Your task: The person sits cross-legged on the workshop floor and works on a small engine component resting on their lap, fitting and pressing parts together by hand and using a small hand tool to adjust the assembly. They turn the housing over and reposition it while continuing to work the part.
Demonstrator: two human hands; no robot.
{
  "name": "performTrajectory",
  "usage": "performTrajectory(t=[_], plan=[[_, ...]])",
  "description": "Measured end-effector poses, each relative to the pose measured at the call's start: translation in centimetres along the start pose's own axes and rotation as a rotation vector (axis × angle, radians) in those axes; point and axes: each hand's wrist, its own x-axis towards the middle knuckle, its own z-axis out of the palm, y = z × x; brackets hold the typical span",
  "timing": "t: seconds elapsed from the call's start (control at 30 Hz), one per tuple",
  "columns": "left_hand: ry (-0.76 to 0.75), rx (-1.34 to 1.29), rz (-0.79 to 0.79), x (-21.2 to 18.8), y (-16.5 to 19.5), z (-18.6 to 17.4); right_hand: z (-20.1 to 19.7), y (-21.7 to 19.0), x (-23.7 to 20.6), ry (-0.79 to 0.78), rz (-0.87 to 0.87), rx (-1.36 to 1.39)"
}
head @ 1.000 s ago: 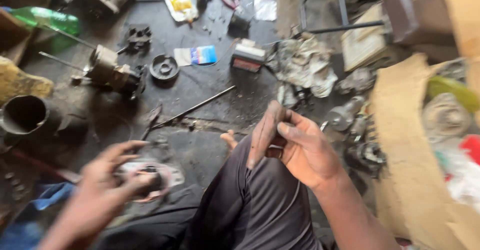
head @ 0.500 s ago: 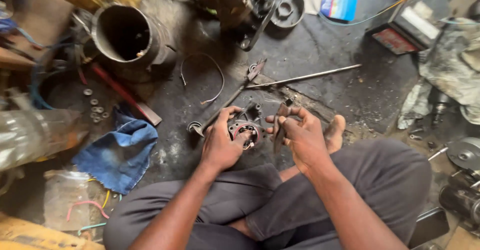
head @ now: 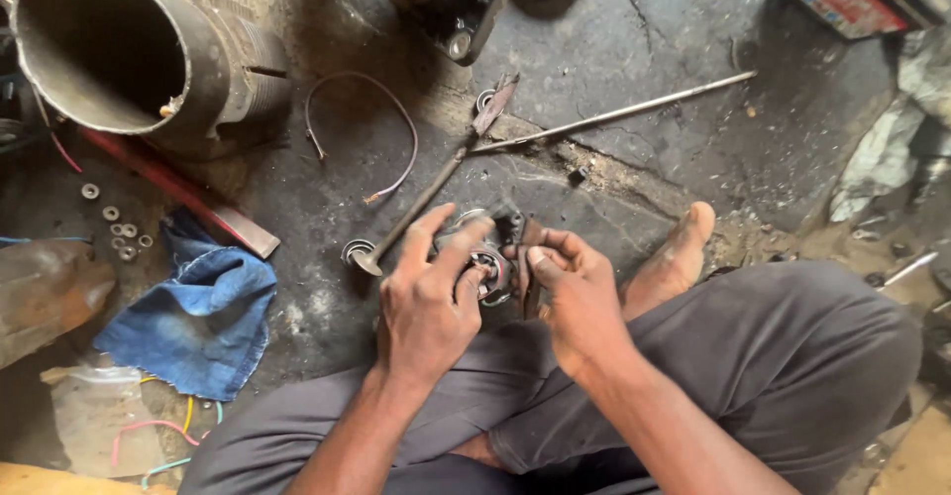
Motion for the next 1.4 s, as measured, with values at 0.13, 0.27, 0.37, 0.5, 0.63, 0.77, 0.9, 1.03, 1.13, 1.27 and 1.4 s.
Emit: performTrajectory(t=[0.13, 0.27, 0.37, 0.5, 0.63, 0.77, 0.9, 1.03, 1.13, 1.27, 1.4], plan=[[-0.048, 0.025, 0.065, 0.1, -0.2, -0.3, -0.4, 1.3, 0.3, -0.001, -0.079, -0.015], [-0.049, -0.019, -0.029, -0.4, -0.4, -0.5, -1.2, 1.2, -0.2, -0.01, -0.056, -0.07], [-0.093, -0.054, -0.16, -1.9, 0.0, -0.6, -2.1, 0.9, -1.6, -0.021, -0.021, -0.156], [-0.131, -0.059, -0.283, -3.7, 0.6, 0.1, -3.1, 1.3, -2.9, -0.077, 0.008, -0.184], [-0.024, 0.001, -0.166, -4.5, 0.7, 0.2, -3.4, 2.3, -2.5, -0.095, 0.002, -0.163], [-0.106, -0.022, -0.165, -4.8, 0.7, -0.2, -3.2, 3.1, -2.0, -0.122, -0.03, -0.159], [-0.166, -0.041, -0.207, -4.2, 0.8, -0.7, -2.8, 3.2, -1.7, -0.13, -0.042, -0.156], [-0.22, -0.039, -0.142, -3.3, 0.8, -1.5, -2.9, 2.9, -1.5, -0.133, -0.05, -0.15], [-0.294, -0.052, -0.117, -3.0, 0.6, -2.2, -3.0, 2.9, -1.5, -0.117, -0.044, -0.152], [-0.296, -0.038, -0.058, -3.0, 0.3, -2.5, -3.0, 3.0, -1.8, -0.102, -0.065, -0.161], [-0.256, -0.057, -0.045, -2.8, 0.1, -2.3, -2.9, 2.7, -2.2, -0.063, -0.072, -0.168]])
